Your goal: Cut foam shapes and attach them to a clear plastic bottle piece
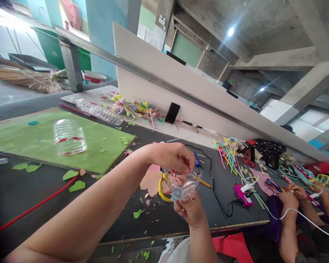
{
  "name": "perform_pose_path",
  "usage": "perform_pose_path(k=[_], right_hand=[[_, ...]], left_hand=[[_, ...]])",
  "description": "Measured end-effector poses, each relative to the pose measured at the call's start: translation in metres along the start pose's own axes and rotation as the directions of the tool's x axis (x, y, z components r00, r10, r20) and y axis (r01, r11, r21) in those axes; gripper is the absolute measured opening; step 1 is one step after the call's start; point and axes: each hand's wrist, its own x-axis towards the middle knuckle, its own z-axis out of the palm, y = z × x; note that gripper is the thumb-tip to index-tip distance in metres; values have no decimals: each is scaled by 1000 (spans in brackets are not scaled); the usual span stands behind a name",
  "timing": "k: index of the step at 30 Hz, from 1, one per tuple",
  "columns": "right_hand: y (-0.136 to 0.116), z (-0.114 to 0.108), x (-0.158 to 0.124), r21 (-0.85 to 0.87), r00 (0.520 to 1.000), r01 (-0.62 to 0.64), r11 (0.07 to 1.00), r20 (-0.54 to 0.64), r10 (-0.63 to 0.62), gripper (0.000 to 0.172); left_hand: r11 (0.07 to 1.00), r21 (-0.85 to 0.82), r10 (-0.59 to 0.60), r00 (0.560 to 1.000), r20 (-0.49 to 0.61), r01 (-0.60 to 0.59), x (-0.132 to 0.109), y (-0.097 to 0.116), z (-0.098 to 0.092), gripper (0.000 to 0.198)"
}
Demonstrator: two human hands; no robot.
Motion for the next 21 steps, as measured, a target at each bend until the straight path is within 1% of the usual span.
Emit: perform_pose_path(k=[4, 9, 12, 15, 17, 19, 21], right_hand=[[3, 0, 2, 22, 1000, -4, 1000, 29, 3, 52], [3, -2, 3, 31, 999, -24, 999, 34, 23, 62], [3, -2, 3, 25, 999, -21, 999, 34, 20, 62], [3, -3, 3, 13, 1000, -8, 1000, 12, 8, 59], [4, -3, 3, -1, 1000, -3, 1000, -7, 3, 59], [4, -3, 3, -14, 1000, 1, 1000, -21, -2, 60], [5, -4, 4, -23, 999, -2, 1000, -33, 1, 60]], left_hand=[[1000, -17, 2, 1000, 5, -2, 2, -6, 0, 10], [1000, 3, -25, 1000, 12, 25, 4, -4, 2, 18], [997, 60, -51, 999, -18, 52, 0, 2, 0, 23], [994, 94, -47, 997, -69, 53, -6, 9, -4, 23], [991, 121, -50, 997, -61, 57, -9, 13, -5, 26], [977, 193, -78, 996, -45, 86, -10, 16, -4, 28], [950, 280, -122, 990, -73, 137, -9, 18, -1, 21]])
